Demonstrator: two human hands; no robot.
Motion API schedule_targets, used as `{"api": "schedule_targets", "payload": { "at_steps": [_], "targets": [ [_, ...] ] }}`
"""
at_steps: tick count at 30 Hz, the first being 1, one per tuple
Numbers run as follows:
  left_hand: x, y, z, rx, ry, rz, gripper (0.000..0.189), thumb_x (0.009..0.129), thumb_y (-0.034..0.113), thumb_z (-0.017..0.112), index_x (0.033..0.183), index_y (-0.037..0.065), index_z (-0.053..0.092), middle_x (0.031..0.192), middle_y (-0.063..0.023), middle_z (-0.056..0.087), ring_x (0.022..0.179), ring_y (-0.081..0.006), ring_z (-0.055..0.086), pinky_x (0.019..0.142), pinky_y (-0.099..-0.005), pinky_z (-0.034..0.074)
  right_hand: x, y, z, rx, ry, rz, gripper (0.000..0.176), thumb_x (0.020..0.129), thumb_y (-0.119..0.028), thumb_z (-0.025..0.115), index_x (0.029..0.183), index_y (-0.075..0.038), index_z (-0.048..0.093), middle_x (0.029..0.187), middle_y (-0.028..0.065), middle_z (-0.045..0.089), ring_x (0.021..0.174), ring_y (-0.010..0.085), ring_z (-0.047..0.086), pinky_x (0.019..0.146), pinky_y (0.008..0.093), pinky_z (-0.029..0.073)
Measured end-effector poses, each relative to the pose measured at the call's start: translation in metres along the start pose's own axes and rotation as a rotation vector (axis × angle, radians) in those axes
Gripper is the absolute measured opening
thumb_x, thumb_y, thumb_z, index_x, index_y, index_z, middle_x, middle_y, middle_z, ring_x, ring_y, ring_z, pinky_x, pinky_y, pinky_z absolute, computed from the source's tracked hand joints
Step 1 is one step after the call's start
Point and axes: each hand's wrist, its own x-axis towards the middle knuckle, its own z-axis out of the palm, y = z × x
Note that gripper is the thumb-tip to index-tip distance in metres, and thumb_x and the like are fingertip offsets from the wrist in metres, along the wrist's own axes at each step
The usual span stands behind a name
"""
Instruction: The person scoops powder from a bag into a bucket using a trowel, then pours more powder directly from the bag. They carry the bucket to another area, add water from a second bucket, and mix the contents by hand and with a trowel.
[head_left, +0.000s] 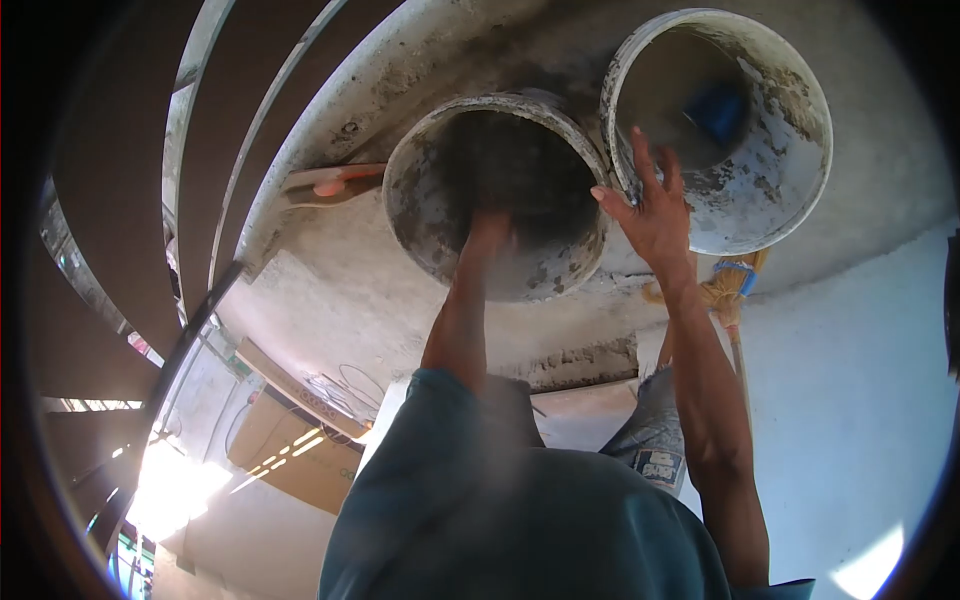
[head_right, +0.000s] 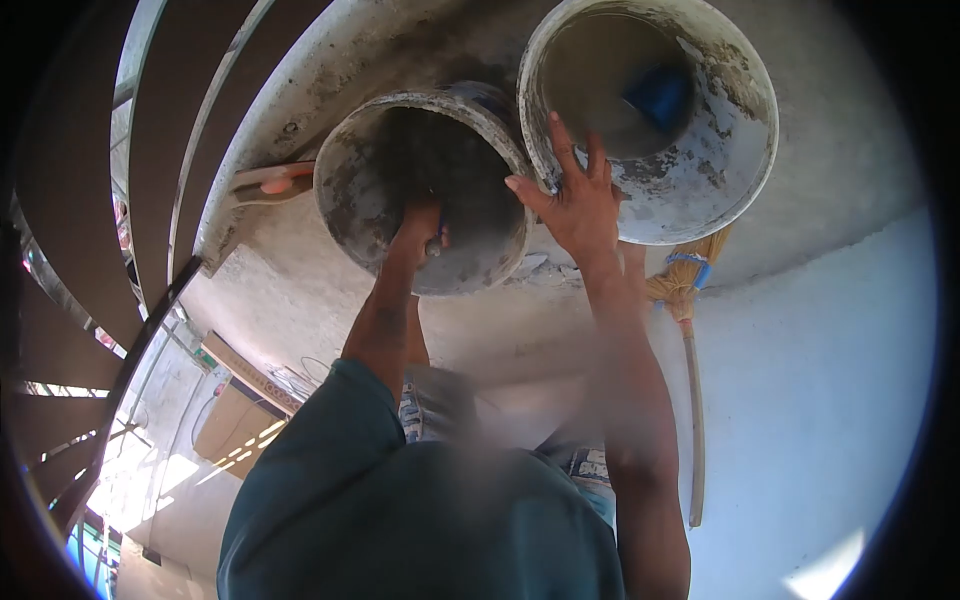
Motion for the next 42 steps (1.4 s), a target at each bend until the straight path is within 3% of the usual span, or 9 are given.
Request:
{"api": "schedule_targets", "payload": {
  "at_steps": [3,18,21,24,30,33,36,38,42],
  "targets": [
    [-0.028,0.017,0.032,-1.014,0.114,-0.333,0.018,0.097,0.017,0.035,0.090,0.008,0.048,0.065,-0.0055,0.047,0.048,-0.0178,0.048,0.038,-0.0345,0.040,-0.007,0.000,0.007,0.017,0.003,-0.022,0.091,0.072,-0.073,0.061,0.148,-0.032,0.032,0.141,0.0225,0.036,0.128,0.0427,0.042,0.090,0.0583,0.044],
    [-0.032,0.046,0.050,-1.731,-0.204,-0.074,0.015,0.095,0.012,0.034,0.088,0.004,0.045,0.068,-0.0045,0.044,0.053,-0.0117,0.045,0.042,-0.0257,0.040,0.001,-0.003,0.008,0.035,0.073,0.012,0.093,0.070,-0.070,0.067,0.148,-0.032,0.033,0.141,0.0275,0.032,0.127,0.0486,0.038,0.092,0.0559,0.045],
    [-0.009,0.081,0.038,-1.730,-0.043,-0.097,0.013,0.095,0.011,0.035,0.088,0.004,0.044,0.067,-0.0044,0.043,0.054,-0.0123,0.045,0.042,-0.0262,0.040,0.000,-0.001,0.007,0.002,0.090,0.013,0.093,0.070,-0.070,0.068,0.148,-0.032,0.032,0.142,0.0277,0.031,0.128,0.0491,0.037,0.092,0.0577,0.044],
    [-0.016,0.095,0.011,-1.436,-0.077,-0.082,0.012,0.094,0.010,0.037,0.095,0.003,0.047,0.067,-0.0043,0.042,0.054,-0.0130,0.044,0.043,-0.0263,0.040,0.000,-0.001,0.009,0.035,0.110,-0.023,0.093,0.070,-0.071,0.066,0.148,-0.033,0.031,0.143,0.0275,0.031,0.129,0.0488,0.036,0.092,0.0600,0.042],
    [-0.077,0.080,-0.039,0.562,0.463,0.521,0.026,0.091,0.013,0.048,0.114,0.003,0.056,0.088,-0.0243,0.064,0.084,-0.0358,0.067,0.068,-0.0447,0.054,-0.003,-0.002,0.003,0.016,0.113,0.006,0.094,0.070,-0.073,0.064,0.148,-0.034,0.031,0.143,0.0270,0.031,0.130,0.0457,0.037,0.091,0.0613,0.041],
    [-0.078,0.095,-0.054,0.793,0.326,0.176,0.029,0.088,0.014,0.052,0.113,0.001,0.060,0.097,-0.0268,0.065,0.099,-0.0442,0.063,0.086,-0.0498,0.050,-0.003,-0.002,0.010,-0.023,0.124,0.010,0.094,0.070,-0.074,0.063,0.149,-0.035,0.029,0.142,0.0258,0.033,0.130,0.0445,0.038,0.091,0.0617,0.041],
    [-0.004,0.057,-0.034,0.897,0.331,0.279,0.025,0.084,0.013,0.053,0.100,0.000,0.067,0.090,-0.0216,0.067,0.095,-0.0438,0.064,0.086,-0.0511,0.050,0.002,0.000,0.008,-0.064,0.139,0.011,0.093,0.071,-0.074,0.061,0.149,-0.035,0.028,0.142,0.0252,0.034,0.129,0.0443,0.038,0.091,0.0623,0.041],
    [0.060,-0.014,0.016,1.298,0.288,0.714,0.021,0.078,0.011,0.055,0.088,-0.001,0.070,0.086,-0.0213,0.067,0.093,-0.0397,0.066,0.081,-0.0472,0.054,0.003,-0.001,0.009,-0.062,0.126,0.018,0.093,0.072,-0.074,0.061,0.149,-0.036,0.027,0.142,0.0253,0.034,0.130,0.0442,0.038,0.090,0.0624,0.041],
    [0.006,0.005,0.056,1.024,0.192,0.371,0.020,0.076,0.016,0.059,0.081,0.001,0.072,0.091,-0.0210,0.069,0.091,-0.0340,0.068,0.080,-0.0412,0.055,0.004,-0.010,0.006,0.015,0.108,0.005,0.092,0.073,-0.072,0.062,0.149,-0.037,0.025,0.143,0.0269,0.031,0.131,0.0450,0.036,0.092,0.0629,0.039]
  ]
}}
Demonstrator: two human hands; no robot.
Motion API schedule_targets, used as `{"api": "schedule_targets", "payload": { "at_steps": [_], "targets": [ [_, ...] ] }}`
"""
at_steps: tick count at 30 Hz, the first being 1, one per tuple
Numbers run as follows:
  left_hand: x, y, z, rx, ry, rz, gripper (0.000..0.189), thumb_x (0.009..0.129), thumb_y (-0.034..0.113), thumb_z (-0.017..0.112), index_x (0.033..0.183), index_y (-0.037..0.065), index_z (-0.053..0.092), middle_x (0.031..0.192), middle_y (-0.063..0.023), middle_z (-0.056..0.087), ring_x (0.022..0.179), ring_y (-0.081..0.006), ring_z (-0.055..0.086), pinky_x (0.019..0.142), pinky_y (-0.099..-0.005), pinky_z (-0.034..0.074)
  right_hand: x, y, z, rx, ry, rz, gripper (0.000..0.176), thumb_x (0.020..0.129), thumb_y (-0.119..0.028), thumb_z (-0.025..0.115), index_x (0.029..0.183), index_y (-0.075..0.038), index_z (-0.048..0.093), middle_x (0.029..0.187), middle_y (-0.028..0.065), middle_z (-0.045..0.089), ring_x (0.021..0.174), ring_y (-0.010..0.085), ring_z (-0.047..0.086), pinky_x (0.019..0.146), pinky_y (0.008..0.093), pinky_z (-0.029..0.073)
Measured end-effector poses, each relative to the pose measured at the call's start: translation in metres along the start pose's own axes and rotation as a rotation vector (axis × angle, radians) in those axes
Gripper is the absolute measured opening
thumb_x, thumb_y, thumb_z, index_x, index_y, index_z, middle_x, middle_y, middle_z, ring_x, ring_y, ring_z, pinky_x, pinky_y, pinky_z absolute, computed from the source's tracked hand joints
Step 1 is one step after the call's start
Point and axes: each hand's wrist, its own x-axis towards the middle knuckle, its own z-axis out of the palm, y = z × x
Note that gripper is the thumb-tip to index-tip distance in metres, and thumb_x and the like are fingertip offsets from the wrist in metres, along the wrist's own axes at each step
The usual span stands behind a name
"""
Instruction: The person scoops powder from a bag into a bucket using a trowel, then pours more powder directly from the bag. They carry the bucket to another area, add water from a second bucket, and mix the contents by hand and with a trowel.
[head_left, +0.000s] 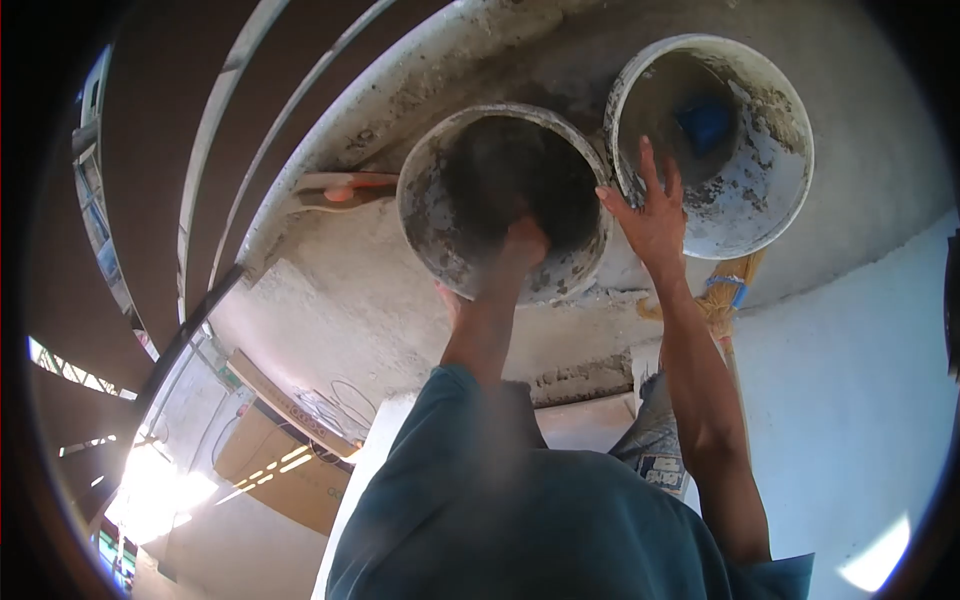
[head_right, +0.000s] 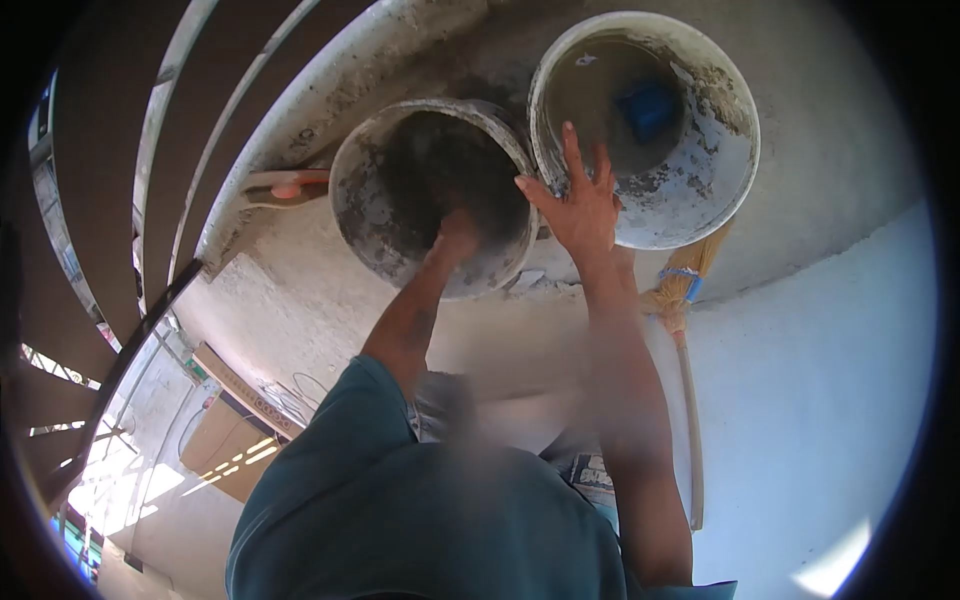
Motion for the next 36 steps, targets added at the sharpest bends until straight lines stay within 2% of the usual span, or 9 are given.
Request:
{"api": "schedule_targets", "payload": {
  "at_steps": [3,6,9,14,19,24,27,34,36],
  "targets": [
    [-0.043,-0.001,-0.061,0.229,-0.127,0.258,0.022,0.080,0.019,0.058,0.087,0.005,0.073,0.093,-0.0176,0.068,0.084,-0.0341,0.067,0.072,-0.0459,0.056,-0.006,0.002,-0.010,-0.040,-0.050,0.043,0.093,0.072,-0.071,0.064,0.149,-0.035,0.027,0.143,0.0278,0.031,0.130,0.0470,0.037,0.094,0.0617,0.039],
    [-0.059,-0.013,-0.081,-0.224,0.332,-0.211,0.017,0.076,0.017,0.063,0.084,0.005,0.073,0.088,-0.0184,0.068,0.083,-0.0360,0.068,0.068,-0.0452,0.057,-0.005,0.004,-0.003,0.011,0.004,0.000,0.094,0.071,-0.071,0.064,0.149,-0.035,0.027,0.142,0.0281,0.032,0.129,0.0467,0.038,0.092,0.0600,0.042],
    [-0.013,-0.063,-0.096,-0.523,0.055,-0.214,0.019,0.066,0.016,0.069,0.083,0.008,0.073,0.085,-0.0164,0.069,0.077,-0.0333,0.069,0.065,-0.0427,0.057,-0.006,0.003,-0.005,0.023,-0.019,0.048,0.095,0.070,-0.072,0.065,0.149,-0.035,0.027,0.140,0.0298,0.034,0.128,0.0464,0.040,0.090,0.0593,0.044],
    [0.074,-0.043,-0.133,0.239,0.091,0.302,0.017,0.070,0.019,0.067,0.083,0.010,0.074,0.092,-0.0169,0.070,0.084,-0.0326,0.070,0.073,-0.0417,0.057,-0.004,0.007,0.002,0.027,0.020,0.013,0.096,0.069,-0.071,0.068,0.149,-0.035,0.029,0.140,0.0300,0.034,0.126,0.0472,0.041,0.092,0.0566,0.044],
    [0.010,0.059,-0.149,-0.141,0.066,-0.069,0.021,0.083,0.016,0.059,0.098,0.011,0.073,0.100,-0.0111,0.070,0.096,-0.0299,0.067,0.080,-0.0360,0.056,-0.004,0.006,0.003,0.014,0.044,0.007,0.096,0.068,-0.071,0.068,0.148,-0.035,0.029,0.140,0.0283,0.035,0.125,0.0476,0.042,0.092,0.0566,0.044],
    [-0.026,0.028,-0.124,0.239,-0.104,0.091,0.024,0.089,0.015,0.055,0.106,0.011,0.072,0.112,-0.0058,0.067,0.105,-0.0270,0.064,0.083,-0.0375,0.056,-0.004,0.008,0.001,-0.014,0.082,-0.005,0.096,0.066,-0.072,0.068,0.147,-0.037,0.031,0.140,0.0260,0.035,0.125,0.0446,0.044,0.090,0.0565,0.045],
    [-0.017,-0.022,-0.083,0.122,-0.053,0.057,0.023,0.083,0.014,0.058,0.101,0.003,0.068,0.097,-0.0212,0.067,0.100,-0.0362,0.065,0.080,-0.0454,0.056,-0.009,0.009,0.000,-0.088,0.094,0.021,0.095,0.065,-0.074,0.066,0.147,-0.041,0.030,0.141,0.0242,0.036,0.124,0.0418,0.047,0.089,0.0550,0.046],
    [-0.037,-0.021,-0.190,0.052,0.008,0.153,0.022,0.085,0.012,0.052,0.100,0.002,0.064,0.102,-0.0216,0.066,0.096,-0.0382,0.065,0.086,-0.0462,0.052,-0.012,0.010,0.011,-0.124,0.260,0.013,0.095,0.062,-0.078,0.064,0.145,-0.045,0.030,0.141,0.0214,0.039,0.121,0.0400,0.051,0.090,0.0574,0.044],
    [-0.005,0.020,-0.204,0.159,0.066,0.357,0.022,0.085,0.012,0.051,0.097,0.003,0.067,0.100,-0.0214,0.066,0.096,-0.0358,0.065,0.085,-0.0449,0.053,-0.015,0.005,0.011,-0.122,0.275,0.032,0.095,0.063,-0.079,0.061,0.145,-0.045,0.029,0.143,0.0212,0.038,0.123,0.0404,0.049,0.093,0.0581,0.043]
  ]
}}
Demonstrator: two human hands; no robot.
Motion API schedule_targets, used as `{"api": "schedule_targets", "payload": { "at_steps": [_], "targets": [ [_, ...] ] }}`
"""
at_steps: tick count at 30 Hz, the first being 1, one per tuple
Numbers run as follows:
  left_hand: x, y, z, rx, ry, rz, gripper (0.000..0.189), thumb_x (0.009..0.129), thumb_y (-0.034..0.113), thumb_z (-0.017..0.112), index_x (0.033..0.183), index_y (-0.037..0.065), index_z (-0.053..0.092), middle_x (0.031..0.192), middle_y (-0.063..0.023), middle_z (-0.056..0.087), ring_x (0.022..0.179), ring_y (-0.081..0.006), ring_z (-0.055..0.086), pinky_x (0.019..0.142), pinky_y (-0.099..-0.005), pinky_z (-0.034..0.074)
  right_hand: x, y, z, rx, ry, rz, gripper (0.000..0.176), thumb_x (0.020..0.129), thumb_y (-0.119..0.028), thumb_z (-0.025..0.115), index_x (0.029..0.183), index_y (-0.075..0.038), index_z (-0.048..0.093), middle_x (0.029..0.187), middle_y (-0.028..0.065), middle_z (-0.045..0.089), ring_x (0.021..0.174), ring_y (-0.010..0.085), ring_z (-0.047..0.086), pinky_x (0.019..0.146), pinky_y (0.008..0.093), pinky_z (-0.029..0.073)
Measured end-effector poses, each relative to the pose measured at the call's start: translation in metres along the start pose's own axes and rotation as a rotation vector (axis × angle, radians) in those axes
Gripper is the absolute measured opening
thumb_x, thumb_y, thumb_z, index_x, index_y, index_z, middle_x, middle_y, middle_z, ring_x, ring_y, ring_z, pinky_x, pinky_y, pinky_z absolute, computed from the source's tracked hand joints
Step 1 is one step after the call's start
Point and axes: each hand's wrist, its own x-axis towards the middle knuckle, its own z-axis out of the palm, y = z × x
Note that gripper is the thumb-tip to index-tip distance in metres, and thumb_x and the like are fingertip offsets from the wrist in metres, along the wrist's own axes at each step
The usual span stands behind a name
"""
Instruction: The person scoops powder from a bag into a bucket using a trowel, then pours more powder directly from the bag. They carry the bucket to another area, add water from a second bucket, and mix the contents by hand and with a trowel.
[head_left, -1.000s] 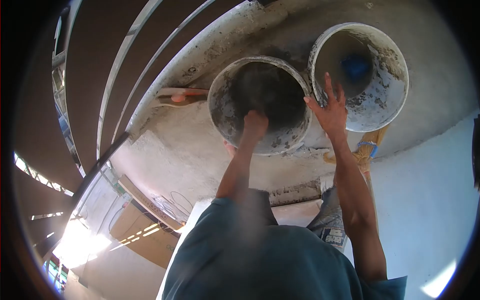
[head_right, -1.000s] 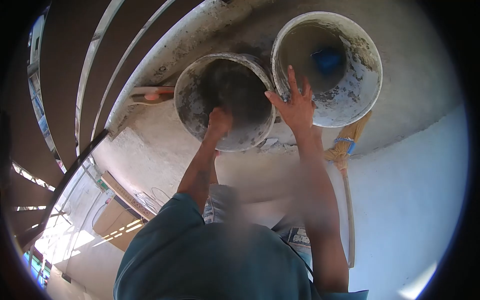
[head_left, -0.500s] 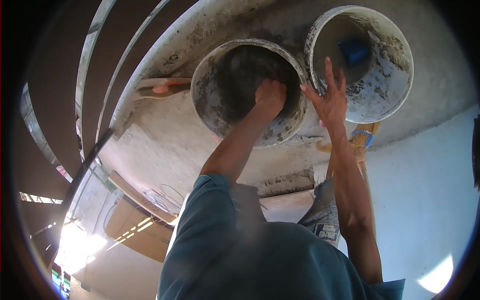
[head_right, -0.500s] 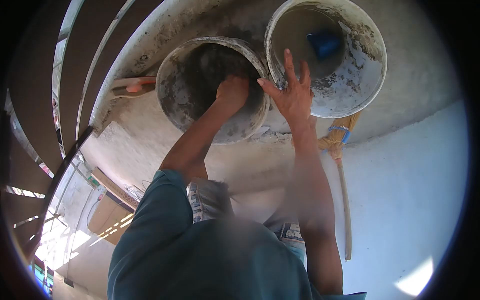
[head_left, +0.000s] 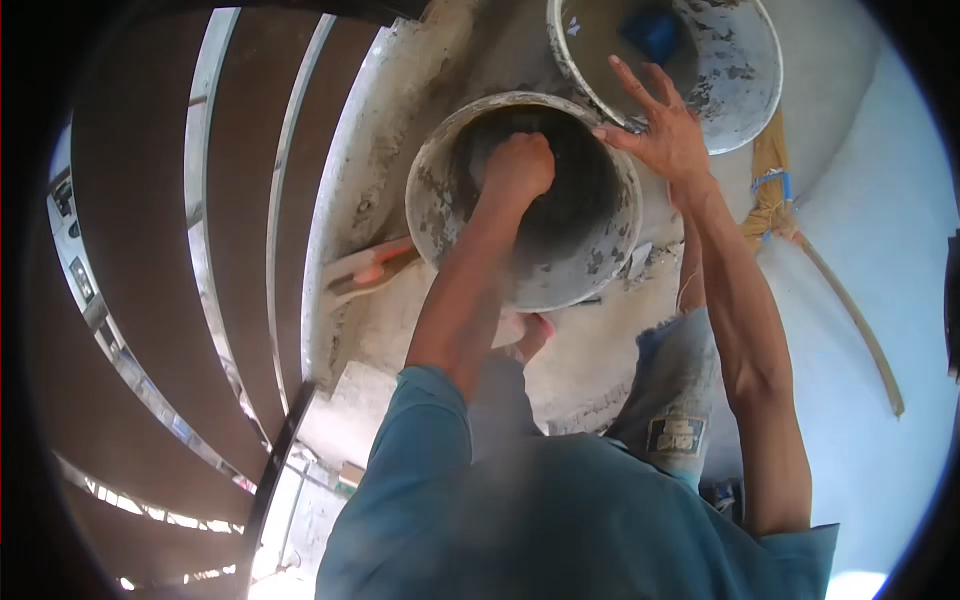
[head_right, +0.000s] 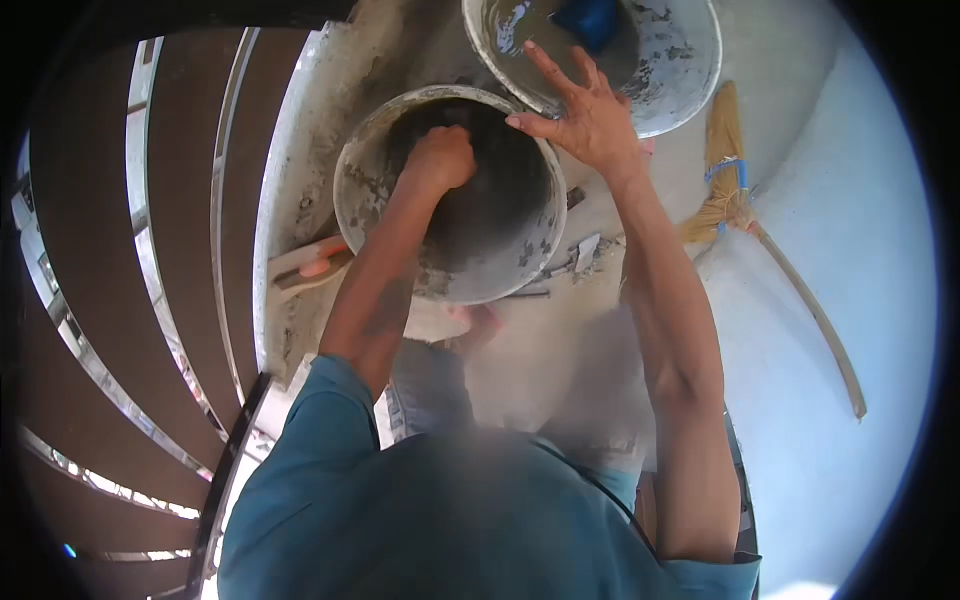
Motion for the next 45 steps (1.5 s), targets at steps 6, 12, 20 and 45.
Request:
{"api": "schedule_targets", "payload": {
  "at_steps": [6,12,20,45],
  "targets": [
    [-0.017,0.014,0.101,0.147,-0.051,0.200,0.022,0.087,0.013,0.050,0.096,0.005,0.069,0.099,-0.0190,0.067,0.096,-0.0323,0.066,0.084,-0.0423,0.054,-0.003,0.004,0.005,-0.030,-0.031,0.035,0.093,0.063,-0.082,0.058,0.145,-0.048,0.028,0.150,0.0149,0.031,0.134,0.0351,0.039,0.097,0.0643,0.037],
    [-0.052,-0.026,0.085,0.271,-0.267,0.015,0.024,0.088,0.013,0.050,0.103,0.005,0.067,0.103,-0.0194,0.067,0.101,-0.0325,0.065,0.087,-0.0428,0.052,-0.004,0.009,0.010,-0.104,0.019,0.021,0.093,0.064,-0.085,0.054,0.145,-0.050,0.024,0.150,0.0136,0.033,0.126,0.0350,0.048,0.097,0.0591,0.040],
    [-0.089,-0.044,0.031,-0.055,-0.115,0.016,0.037,0.080,0.009,0.054,0.116,0.000,0.058,0.087,-0.0229,0.068,0.081,-0.0316,0.069,0.076,-0.0417,0.054,-0.008,0.009,0.007,-0.100,-0.032,0.068,0.093,0.063,-0.087,0.053,0.144,-0.053,0.023,0.151,0.0106,0.031,0.134,0.0317,0.040,0.098,0.0627,0.037],
    [-0.028,-0.039,0.027,0.697,-0.574,0.313,0.026,0.086,0.011,0.054,0.106,-0.002,0.064,0.108,-0.0234,0.064,0.101,-0.0368,0.064,0.087,-0.0420,0.053,-0.007,0.012,-0.017,0.052,-0.068,0.061,0.093,0.066,-0.078,0.060,0.147,-0.041,0.030,0.147,0.0225,0.034,0.132,0.0394,0.040,0.101,0.0627,0.032]
  ]
}}
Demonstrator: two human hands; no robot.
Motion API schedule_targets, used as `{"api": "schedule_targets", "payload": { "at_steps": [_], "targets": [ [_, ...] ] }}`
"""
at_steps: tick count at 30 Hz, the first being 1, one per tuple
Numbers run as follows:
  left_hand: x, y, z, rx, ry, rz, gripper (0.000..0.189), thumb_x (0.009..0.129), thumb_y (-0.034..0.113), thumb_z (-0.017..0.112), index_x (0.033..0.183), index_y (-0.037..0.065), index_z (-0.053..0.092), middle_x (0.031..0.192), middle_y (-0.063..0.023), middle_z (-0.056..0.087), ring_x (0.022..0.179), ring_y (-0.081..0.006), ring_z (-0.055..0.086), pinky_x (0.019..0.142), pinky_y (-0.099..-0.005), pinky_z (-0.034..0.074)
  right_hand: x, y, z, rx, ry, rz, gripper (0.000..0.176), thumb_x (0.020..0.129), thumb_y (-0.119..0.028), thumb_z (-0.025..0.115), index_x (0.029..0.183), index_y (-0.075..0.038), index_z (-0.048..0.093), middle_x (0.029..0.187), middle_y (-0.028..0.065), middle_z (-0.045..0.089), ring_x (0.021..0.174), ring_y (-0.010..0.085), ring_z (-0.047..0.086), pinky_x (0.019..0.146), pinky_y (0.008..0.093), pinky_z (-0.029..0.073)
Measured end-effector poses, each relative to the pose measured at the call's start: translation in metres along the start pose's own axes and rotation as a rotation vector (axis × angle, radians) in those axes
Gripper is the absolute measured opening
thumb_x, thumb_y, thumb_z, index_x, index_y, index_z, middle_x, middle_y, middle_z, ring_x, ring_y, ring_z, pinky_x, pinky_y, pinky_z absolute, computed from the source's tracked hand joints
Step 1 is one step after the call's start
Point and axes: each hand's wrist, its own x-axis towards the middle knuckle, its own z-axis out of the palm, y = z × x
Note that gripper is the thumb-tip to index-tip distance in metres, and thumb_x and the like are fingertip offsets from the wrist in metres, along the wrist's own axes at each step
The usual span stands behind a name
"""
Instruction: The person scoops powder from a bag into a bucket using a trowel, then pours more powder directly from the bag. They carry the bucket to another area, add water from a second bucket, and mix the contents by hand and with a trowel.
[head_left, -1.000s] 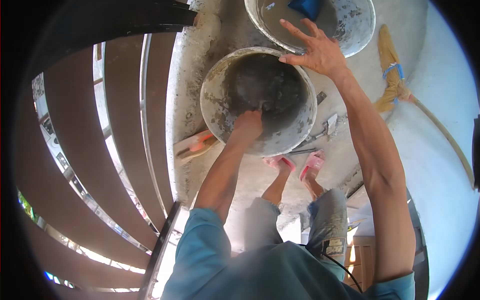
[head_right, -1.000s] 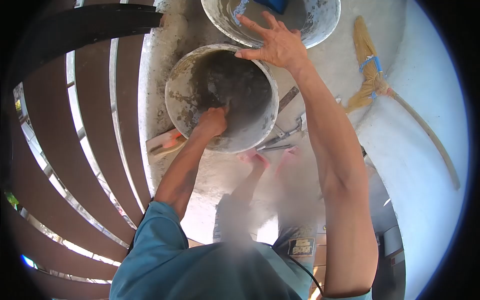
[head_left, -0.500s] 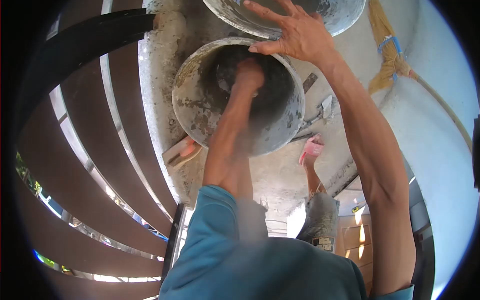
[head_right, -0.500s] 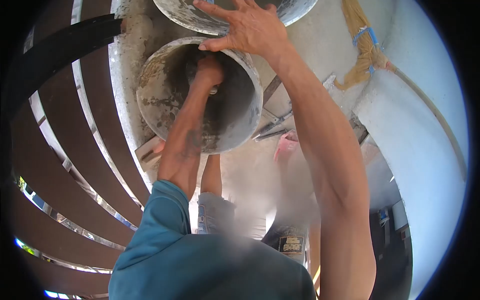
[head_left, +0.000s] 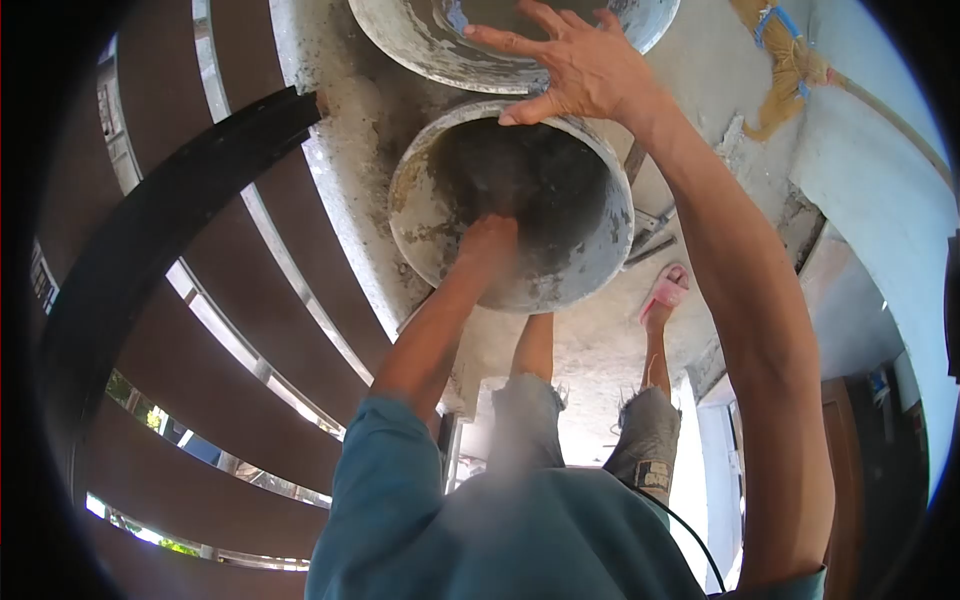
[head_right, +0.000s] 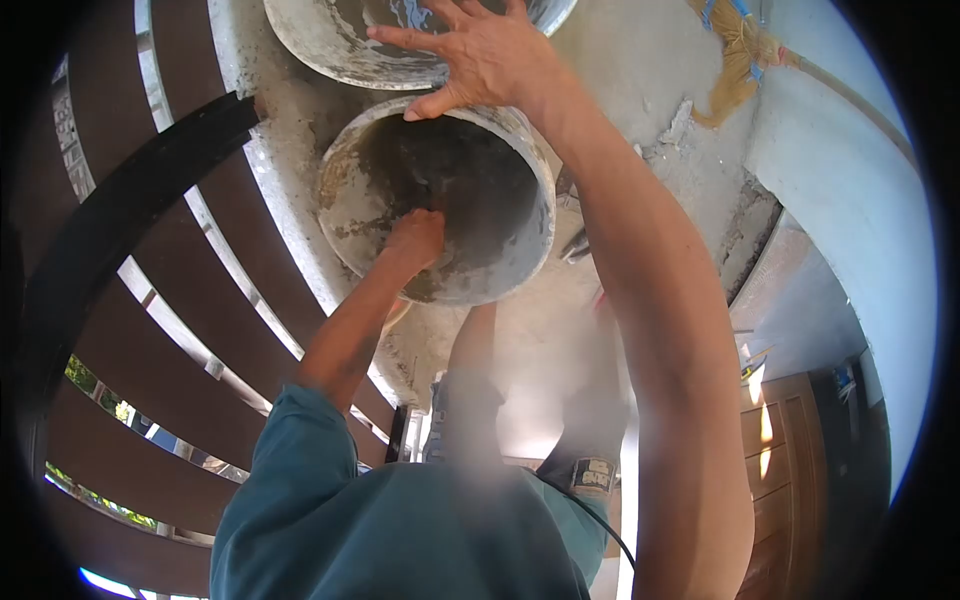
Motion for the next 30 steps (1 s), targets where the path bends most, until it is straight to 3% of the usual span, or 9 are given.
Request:
{"api": "schedule_targets", "payload": {
  "at_steps": [5,8,11,13,15,21,26,28,30],
  "targets": [
    [-0.014,0.000,-0.046,-0.271,0.093,-0.172,0.022,0.084,0.014,0.058,0.097,-0.001,0.067,0.111,-0.0247,0.063,0.105,-0.0369,0.062,0.089,-0.0441,0.051,-0.005,-0.007,-0.005,0.005,-0.005,-0.007,0.093,0.066,-0.076,0.061,0.146,-0.040,0.030,0.146,0.0218,0.036,0.131,0.0389,0.041,0.100,0.0620,0.033],
    [0.051,0.009,-0.059,-0.323,0.210,-0.174,0.031,0.087,0.014,0.053,0.112,-0.003,0.058,0.106,-0.0275,0.064,0.102,-0.0440,0.061,0.090,-0.0474,0.050,-0.001,0.002,0.015,-0.030,0.079,-0.034,0.094,0.066,-0.076,0.061,0.146,-0.040,0.031,0.146,0.0218,0.037,0.129,0.0395,0.043,0.100,0.0622,0.033],
    [0.079,0.032,-0.005,-0.265,0.279,-0.104,0.036,0.086,0.016,0.053,0.117,-0.003,0.055,0.103,-0.0297,0.064,0.098,-0.0430,0.063,0.088,-0.0480,0.051,-0.005,0.002,0.014,-0.002,0.096,-0.043,0.094,0.066,-0.077,0.061,0.147,-0.039,0.031,0.146,0.0222,0.037,0.127,0.0402,0.045,0.100,0.0619,0.034],
    [0.072,0.023,0.051,-0.216,0.251,-0.120,0.023,0.087,0.020,0.056,0.096,0.001,0.067,0.105,-0.0194,0.065,0.103,-0.0329,0.063,0.087,-0.0425,0.051,-0.007,-0.001,0.017,-0.005,0.129,-0.043,0.095,0.065,-0.079,0.060,0.147,-0.042,0.027,0.146,0.0196,0.037,0.128,0.0384,0.046,0.099,0.0628,0.034],
    [0.036,0.010,0.042,-0.088,0.140,-0.024,0.025,0.088,0.021,0.055,0.095,0.001,0.067,0.104,-0.0209,0.065,0.103,-0.0306,0.064,0.087,-0.0426,0.051,-0.002,0.004,0.033,-0.049,0.257,-0.056,0.094,0.064,-0.082,0.057,0.145,-0.051,0.024,0.149,0.0140,0.036,0.130,0.0343,0.044,0.098,0.0661,0.034],
    [-0.010,-0.007,-0.059,-0.887,0.191,-0.255,0.027,0.089,0.013,0.048,0.106,-0.001,0.064,0.059,-0.0174,0.061,0.049,-0.0274,0.063,0.055,-0.0402,0.051,0.006,-0.001,0.032,-0.063,0.124,0.034,0.098,0.059,-0.086,0.056,0.145,-0.052,0.022,0.149,0.0129,0.035,0.131,0.0334,0.043,0.100,0.0656,0.032],
    [0.073,0.017,0.032,-1.320,0.406,-0.393,0.020,0.085,0.008,0.051,0.072,-0.004,0.060,0.055,-0.0167,0.060,0.046,-0.0253,0.062,0.044,-0.0391,0.048,0.003,0.007,0.030,-0.060,0.150,0.017,0.097,0.060,-0.085,0.057,0.145,-0.051,0.023,0.149,0.0129,0.035,0.131,0.0350,0.043,0.102,0.0649,0.031],
    [0.056,0.029,0.077,-1.291,0.211,-0.229,0.024,0.087,0.010,0.050,0.071,-0.004,0.062,0.058,-0.0185,0.062,0.046,-0.0250,0.062,0.048,-0.0390,0.050,-0.003,-0.003,0.040,-0.045,0.118,0.019,0.097,0.061,-0.083,0.058,0.145,-0.051,0.023,0.149,0.0116,0.036,0.131,0.0338,0.043,0.101,0.0637,0.032],
    [0.072,-0.009,0.138,-0.505,0.756,0.298,0.025,0.087,0.013,0.051,0.076,-0.004,0.065,0.065,-0.0206,0.065,0.054,-0.0270,0.065,0.055,-0.0390,0.052,0.000,-0.002,0.030,-0.110,0.125,0.062,0.096,0.061,-0.081,0.061,0.145,-0.053,0.021,0.149,0.0089,0.037,0.130,0.0309,0.044,0.099,0.0618,0.034]
  ]
}}
